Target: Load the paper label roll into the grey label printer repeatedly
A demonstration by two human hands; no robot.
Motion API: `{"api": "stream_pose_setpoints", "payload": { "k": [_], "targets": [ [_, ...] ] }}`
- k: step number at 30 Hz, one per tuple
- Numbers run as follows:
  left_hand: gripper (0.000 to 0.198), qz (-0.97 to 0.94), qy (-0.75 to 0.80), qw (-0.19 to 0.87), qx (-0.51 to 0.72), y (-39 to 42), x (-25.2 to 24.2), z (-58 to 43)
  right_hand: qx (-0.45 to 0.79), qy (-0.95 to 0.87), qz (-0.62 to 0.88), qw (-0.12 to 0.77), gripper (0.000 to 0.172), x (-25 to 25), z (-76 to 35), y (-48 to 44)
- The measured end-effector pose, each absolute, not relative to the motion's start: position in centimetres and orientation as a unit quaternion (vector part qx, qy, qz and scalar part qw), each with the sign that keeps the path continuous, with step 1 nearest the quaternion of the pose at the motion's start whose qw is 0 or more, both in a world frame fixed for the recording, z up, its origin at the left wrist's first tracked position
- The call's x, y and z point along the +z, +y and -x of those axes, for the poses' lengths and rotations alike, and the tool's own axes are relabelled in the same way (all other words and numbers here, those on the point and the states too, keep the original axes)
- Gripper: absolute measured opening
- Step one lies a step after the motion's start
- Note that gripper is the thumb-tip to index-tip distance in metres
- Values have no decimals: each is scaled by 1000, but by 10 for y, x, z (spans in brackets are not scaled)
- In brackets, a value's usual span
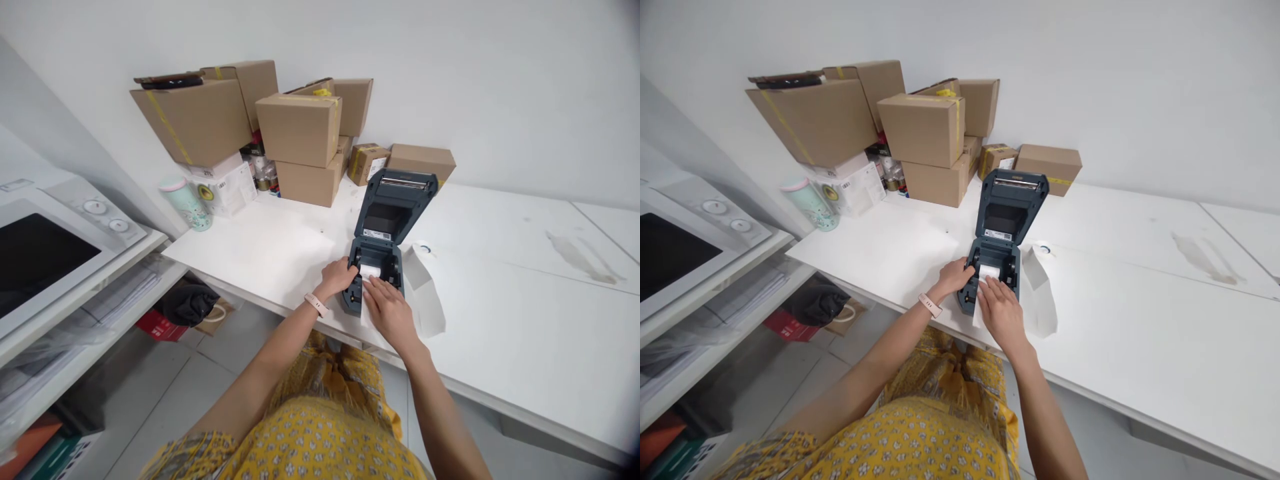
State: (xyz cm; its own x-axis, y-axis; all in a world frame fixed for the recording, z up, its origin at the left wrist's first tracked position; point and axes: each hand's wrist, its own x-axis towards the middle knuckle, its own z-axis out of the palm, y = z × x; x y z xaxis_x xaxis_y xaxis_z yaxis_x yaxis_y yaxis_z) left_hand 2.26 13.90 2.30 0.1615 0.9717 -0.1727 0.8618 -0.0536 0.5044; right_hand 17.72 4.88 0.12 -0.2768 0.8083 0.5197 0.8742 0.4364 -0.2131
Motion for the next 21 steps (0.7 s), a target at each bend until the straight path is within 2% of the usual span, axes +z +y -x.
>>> {"api": "stream_pose_setpoints", "payload": {
  "k": [21],
  "targets": [
    [34, -714, 645, 245, 121, 137, 23, -25, -60, -790, 532, 299, 35, 0, -169, 28]
  ]
}}
